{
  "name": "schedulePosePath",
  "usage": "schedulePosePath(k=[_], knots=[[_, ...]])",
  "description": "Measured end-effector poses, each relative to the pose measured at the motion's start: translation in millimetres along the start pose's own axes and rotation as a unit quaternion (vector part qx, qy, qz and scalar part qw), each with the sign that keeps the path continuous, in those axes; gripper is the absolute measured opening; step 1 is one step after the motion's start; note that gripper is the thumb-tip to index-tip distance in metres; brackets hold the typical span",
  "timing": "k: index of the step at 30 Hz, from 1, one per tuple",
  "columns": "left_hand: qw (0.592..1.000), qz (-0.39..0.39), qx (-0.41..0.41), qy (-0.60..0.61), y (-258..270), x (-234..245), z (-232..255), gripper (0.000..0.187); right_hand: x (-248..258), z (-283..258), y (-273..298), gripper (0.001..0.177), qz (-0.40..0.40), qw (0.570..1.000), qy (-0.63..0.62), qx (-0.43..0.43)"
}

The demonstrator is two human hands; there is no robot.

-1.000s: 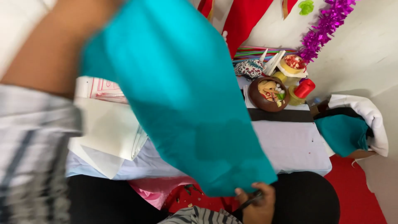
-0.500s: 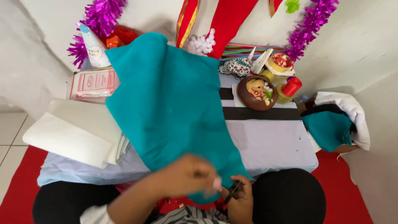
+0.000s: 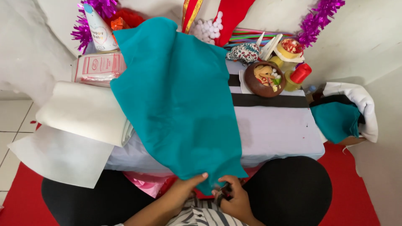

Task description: Cut teal fabric into smaller pieces using scissors on a workspace.

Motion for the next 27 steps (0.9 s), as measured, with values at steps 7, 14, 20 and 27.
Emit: schedulePosePath(k=[7, 14, 20, 27], knots=[[0.94, -0.117, -0.099, 0.306, 0.0, -14.0, 10.5, 0.078, 28.2, -6.9, 8.0, 0.05, 0.145, 0.958, -0.247, 0.03], [0.906, -0.029, -0.234, 0.352, 31.0, 1.9, 88.1, 0.05, 128.2, -85.6, -35.9, 0.061, 0.333, 0.883, -0.291, 0.158], [0.876, -0.102, -0.361, 0.302, 33.9, 6.9, 199.8, 0.027, 197.3, -185.0, -114.4, 0.056, 0.259, 0.81, -0.445, 0.28], [0.685, -0.056, -0.724, 0.064, 134.0, -6.9, 269.8, 0.019, 252.4, -193.1, -86.3, 0.033, 0.274, 0.75, -0.448, 0.402]])
Point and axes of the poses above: each hand's wrist, its own y-axis away from the middle knuckle, its own x-axis out of the back of the hand, z = x × y, the point moved 8 cm from there along -y, towards the middle knuckle, and after that the axes turned 13 degrees about -z, right-handed, at the moved point
